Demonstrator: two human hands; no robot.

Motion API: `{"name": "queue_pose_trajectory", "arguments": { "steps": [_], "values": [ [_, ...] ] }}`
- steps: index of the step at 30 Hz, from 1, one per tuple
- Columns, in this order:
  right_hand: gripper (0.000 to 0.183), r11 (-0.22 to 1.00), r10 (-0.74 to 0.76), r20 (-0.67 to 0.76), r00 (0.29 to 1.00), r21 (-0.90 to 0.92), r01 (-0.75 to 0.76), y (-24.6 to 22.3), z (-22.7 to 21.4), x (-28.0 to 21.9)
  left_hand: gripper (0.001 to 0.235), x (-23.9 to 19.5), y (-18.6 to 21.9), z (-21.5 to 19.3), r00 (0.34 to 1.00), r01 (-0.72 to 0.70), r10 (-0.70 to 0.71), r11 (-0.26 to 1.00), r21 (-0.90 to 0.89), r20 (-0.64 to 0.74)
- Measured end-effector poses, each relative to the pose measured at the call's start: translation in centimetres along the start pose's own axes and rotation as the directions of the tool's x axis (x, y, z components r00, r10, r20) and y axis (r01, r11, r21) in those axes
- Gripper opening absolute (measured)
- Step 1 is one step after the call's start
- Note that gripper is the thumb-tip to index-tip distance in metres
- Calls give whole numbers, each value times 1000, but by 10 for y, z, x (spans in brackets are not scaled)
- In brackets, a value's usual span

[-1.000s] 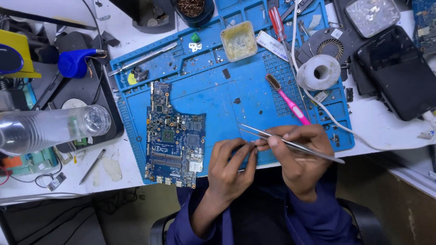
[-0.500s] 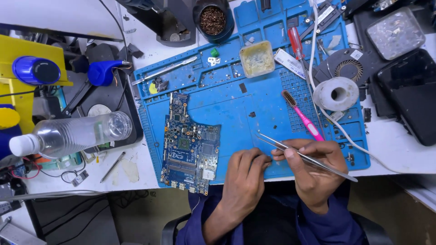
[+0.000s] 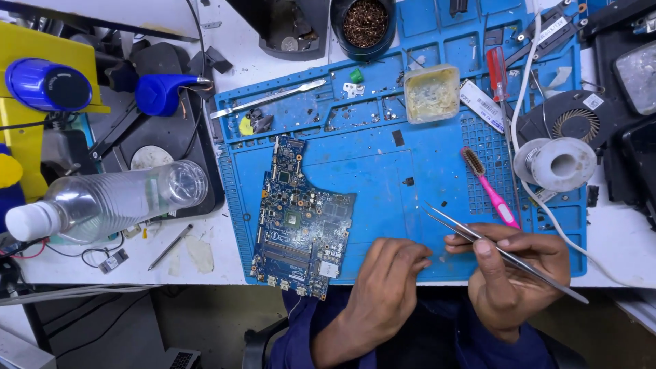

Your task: The person uses tweezers to pick up and place small electronic components onto a blue circuit board. They also retrieve components from a small black container and briefly handle a smartphone before returning to the board.

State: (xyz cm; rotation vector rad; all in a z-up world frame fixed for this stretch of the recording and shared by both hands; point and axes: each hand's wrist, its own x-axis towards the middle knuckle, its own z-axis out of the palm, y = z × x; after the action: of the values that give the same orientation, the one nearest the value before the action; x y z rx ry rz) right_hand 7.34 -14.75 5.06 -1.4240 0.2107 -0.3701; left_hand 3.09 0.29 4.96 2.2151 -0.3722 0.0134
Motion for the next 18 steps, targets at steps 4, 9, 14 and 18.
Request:
{"name": "queue_pose_trajectory", "arguments": {
  "steps": [4, 9, 14, 18],
  "values": [
    [20, 999, 46, 1, 999, -14, -46, -2, 0, -2, 13, 5, -18, -22, 980, 196, -195, 981, -9, 47],
    [21, 999, 40, -9, 999, -28, -40, -3, 3, -3, 25, 7, -25, -37, 971, 237, -238, 967, 89, 5],
    [20, 999, 34, -10, 999, -33, -35, 2, 4, -4, 37, 2, 36, -84, 986, -105, 92, 990, -96, -139],
    [22, 997, 29, 13, 999, -66, -29, 7, 8, -6, 37, -20, 39, -73, 993, -56, 39, 987, -149, -114]
  ]
}}
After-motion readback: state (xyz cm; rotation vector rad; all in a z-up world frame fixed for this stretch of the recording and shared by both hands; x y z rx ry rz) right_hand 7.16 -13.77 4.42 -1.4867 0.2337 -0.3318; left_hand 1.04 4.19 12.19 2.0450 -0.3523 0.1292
